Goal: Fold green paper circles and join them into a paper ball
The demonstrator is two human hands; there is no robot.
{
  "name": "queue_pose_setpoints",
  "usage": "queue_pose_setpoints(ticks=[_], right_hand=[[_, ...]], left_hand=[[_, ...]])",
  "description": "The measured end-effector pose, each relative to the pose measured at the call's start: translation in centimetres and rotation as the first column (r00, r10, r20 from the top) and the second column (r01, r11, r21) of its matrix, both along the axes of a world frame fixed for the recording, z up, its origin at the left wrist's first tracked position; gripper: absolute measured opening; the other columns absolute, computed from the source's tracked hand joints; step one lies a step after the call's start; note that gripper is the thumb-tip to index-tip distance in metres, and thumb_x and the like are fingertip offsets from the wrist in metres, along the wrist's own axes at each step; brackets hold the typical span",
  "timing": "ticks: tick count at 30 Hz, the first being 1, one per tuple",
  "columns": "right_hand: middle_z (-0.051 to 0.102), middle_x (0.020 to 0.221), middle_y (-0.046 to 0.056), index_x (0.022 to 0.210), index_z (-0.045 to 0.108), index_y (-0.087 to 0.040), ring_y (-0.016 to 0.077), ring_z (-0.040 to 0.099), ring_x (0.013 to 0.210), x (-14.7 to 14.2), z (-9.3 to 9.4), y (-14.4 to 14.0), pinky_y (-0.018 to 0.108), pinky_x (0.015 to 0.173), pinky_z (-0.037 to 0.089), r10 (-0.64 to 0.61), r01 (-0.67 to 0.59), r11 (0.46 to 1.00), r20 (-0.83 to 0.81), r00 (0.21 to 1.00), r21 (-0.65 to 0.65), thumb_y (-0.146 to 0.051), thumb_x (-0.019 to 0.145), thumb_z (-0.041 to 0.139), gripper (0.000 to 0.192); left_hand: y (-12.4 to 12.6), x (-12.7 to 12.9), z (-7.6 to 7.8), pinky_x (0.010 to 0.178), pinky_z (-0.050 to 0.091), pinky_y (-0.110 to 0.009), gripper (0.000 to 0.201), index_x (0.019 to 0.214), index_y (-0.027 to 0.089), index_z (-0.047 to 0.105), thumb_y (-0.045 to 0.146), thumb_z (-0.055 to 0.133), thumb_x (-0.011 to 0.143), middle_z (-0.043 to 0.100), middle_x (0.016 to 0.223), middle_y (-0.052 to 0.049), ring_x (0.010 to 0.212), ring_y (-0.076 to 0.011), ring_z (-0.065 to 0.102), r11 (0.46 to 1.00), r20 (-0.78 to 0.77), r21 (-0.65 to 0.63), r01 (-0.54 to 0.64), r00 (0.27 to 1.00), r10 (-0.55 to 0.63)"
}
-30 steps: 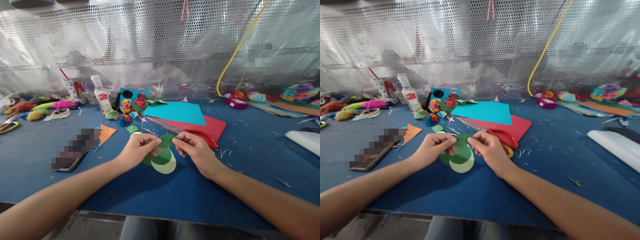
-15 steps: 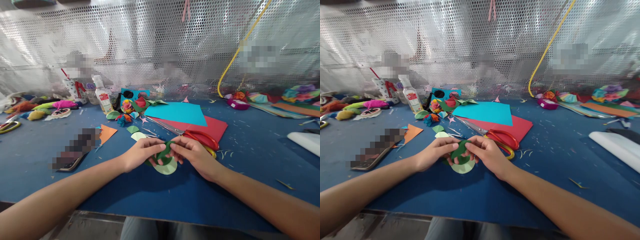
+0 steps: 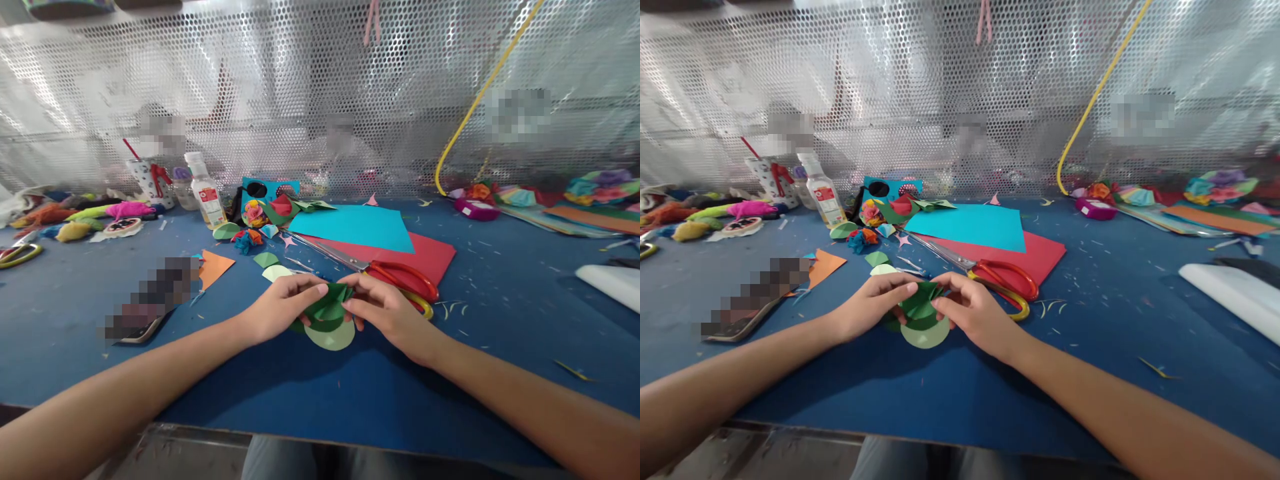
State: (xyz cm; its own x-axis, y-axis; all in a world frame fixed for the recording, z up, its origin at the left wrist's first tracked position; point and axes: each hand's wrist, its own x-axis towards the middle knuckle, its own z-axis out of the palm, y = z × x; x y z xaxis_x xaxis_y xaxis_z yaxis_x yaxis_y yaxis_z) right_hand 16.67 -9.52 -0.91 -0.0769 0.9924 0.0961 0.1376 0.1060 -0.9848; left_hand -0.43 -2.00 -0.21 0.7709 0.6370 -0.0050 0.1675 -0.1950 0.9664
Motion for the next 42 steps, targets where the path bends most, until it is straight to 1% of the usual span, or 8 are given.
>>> queue_pose_setpoints(ticks=[10, 18, 24, 26, 30, 34, 37, 42], right_hand=[[0.053, 0.071, -0.001, 0.091, 0.052, -0.018, 0.0090, 0.050, 0.056, 0.0, -0.5, 0.3, 0.022, 0.048, 0.042, -0.002, 0.002, 1.000, 0.009, 1.000, 0.021, -0.035, 0.076, 0.057, 0.023], [0.049, 0.060, -0.003, 0.079, 0.055, -0.018, 0.0084, 0.045, 0.053, 0.1, -0.3, 0.1, 0.021, 0.049, 0.036, -0.021, 0.010, 0.997, 0.146, 0.989, 0.072, -0.035, 0.079, 0.055, 0.017], [0.044, 0.059, -0.004, 0.068, 0.049, -0.018, 0.0090, 0.042, 0.052, -0.2, -0.4, -0.2, 0.021, 0.048, 0.035, -0.011, -0.028, 0.992, 0.300, 0.954, 0.124, -0.032, 0.081, 0.051, 0.019], [0.048, 0.064, -0.003, 0.077, 0.051, -0.019, 0.0102, 0.046, 0.056, -0.4, -0.6, -0.3, 0.022, 0.051, 0.039, -0.015, -0.042, 0.986, 0.332, 0.943, 0.164, -0.030, 0.079, 0.054, 0.011], [0.056, 0.088, 0.003, 0.106, 0.047, -0.023, 0.0128, 0.054, 0.066, -0.3, -0.9, -0.3, 0.025, 0.058, 0.047, -0.126, 0.047, 0.962, 0.284, 0.950, 0.268, -0.027, 0.075, 0.059, 0.034], [0.061, 0.081, 0.002, 0.086, 0.060, -0.022, 0.0135, 0.056, 0.067, 0.1, -0.7, -0.3, 0.026, 0.061, 0.046, -0.127, 0.000, 0.940, 0.348, 0.929, 0.342, -0.028, 0.080, 0.055, 0.010], [0.063, 0.077, 0.001, 0.081, 0.062, -0.022, 0.0144, 0.058, 0.069, 0.2, -0.4, -0.3, 0.027, 0.062, 0.045, -0.166, 0.026, 0.927, 0.347, 0.923, 0.374, -0.029, 0.080, 0.056, 0.009], [0.065, 0.080, 0.001, 0.079, 0.064, -0.023, 0.0159, 0.060, 0.073, 0.2, -0.2, -0.5, 0.027, 0.065, 0.046, -0.231, 0.123, 0.919, 0.258, 0.938, 0.374, -0.031, 0.077, 0.060, 0.009]], left_hand=[[-1.0, -0.2, 0.7, 0.059, 0.042, -0.021, 0.028, 0.093, 0.017, 0.062, 0.038, 0.056, 0.076, 0.062, 0.080, -0.003, 0.070, -0.0139, 0.055, 0.942, -0.157, 0.333, 0.033, 0.987, 0.021], [-0.8, 0.0, -0.1, 0.062, 0.046, -0.021, 0.025, 0.095, 0.015, 0.060, 0.032, 0.045, 0.085, 0.062, 0.077, -0.003, 0.066, -0.0105, 0.057, 0.997, 0.041, 0.036, 0.071, 0.997, -0.073], [-0.3, 0.1, 0.1, 0.056, 0.048, -0.021, 0.026, 0.095, 0.014, 0.059, 0.032, 0.059, 0.076, 0.062, 0.072, -0.001, 0.055, -0.0082, 0.055, 0.993, 0.087, 0.035, -0.112, 0.990, 0.109], [-0.1, 0.2, 0.1, 0.056, 0.050, -0.021, 0.027, 0.094, 0.015, 0.059, 0.032, 0.063, 0.073, 0.061, 0.071, 0.000, 0.055, -0.0078, 0.055, 0.987, 0.136, 0.021, -0.157, 0.979, 0.153], [0.3, 0.3, -0.2, 0.054, 0.050, -0.021, 0.028, 0.093, 0.014, 0.058, 0.031, 0.064, 0.072, 0.059, 0.068, 0.002, 0.055, -0.0074, 0.055, 0.989, 0.159, -0.048, -0.141, 0.976, 0.147], [0.5, 0.3, -0.6, 0.054, 0.050, -0.021, 0.027, 0.092, 0.014, 0.057, 0.030, 0.064, 0.072, 0.061, 0.078, -0.001, 0.055, -0.0066, 0.055, 0.990, 0.142, -0.078, -0.114, 0.982, 0.125], [0.4, 0.2, -0.5, 0.057, 0.050, -0.022, 0.025, 0.092, 0.014, 0.057, 0.030, 0.061, 0.074, 0.060, 0.082, -0.002, 0.058, -0.0077, 0.056, 0.992, 0.117, -0.009, -0.127, 0.985, 0.128], [-0.6, -0.1, 0.3, 0.063, 0.047, -0.022, 0.023, 0.093, 0.017, 0.059, 0.035, 0.054, 0.079, 0.059, 0.094, -0.006, 0.080, -0.0135, 0.056, 0.942, 0.025, 0.328, -0.067, 0.998, 0.062]])
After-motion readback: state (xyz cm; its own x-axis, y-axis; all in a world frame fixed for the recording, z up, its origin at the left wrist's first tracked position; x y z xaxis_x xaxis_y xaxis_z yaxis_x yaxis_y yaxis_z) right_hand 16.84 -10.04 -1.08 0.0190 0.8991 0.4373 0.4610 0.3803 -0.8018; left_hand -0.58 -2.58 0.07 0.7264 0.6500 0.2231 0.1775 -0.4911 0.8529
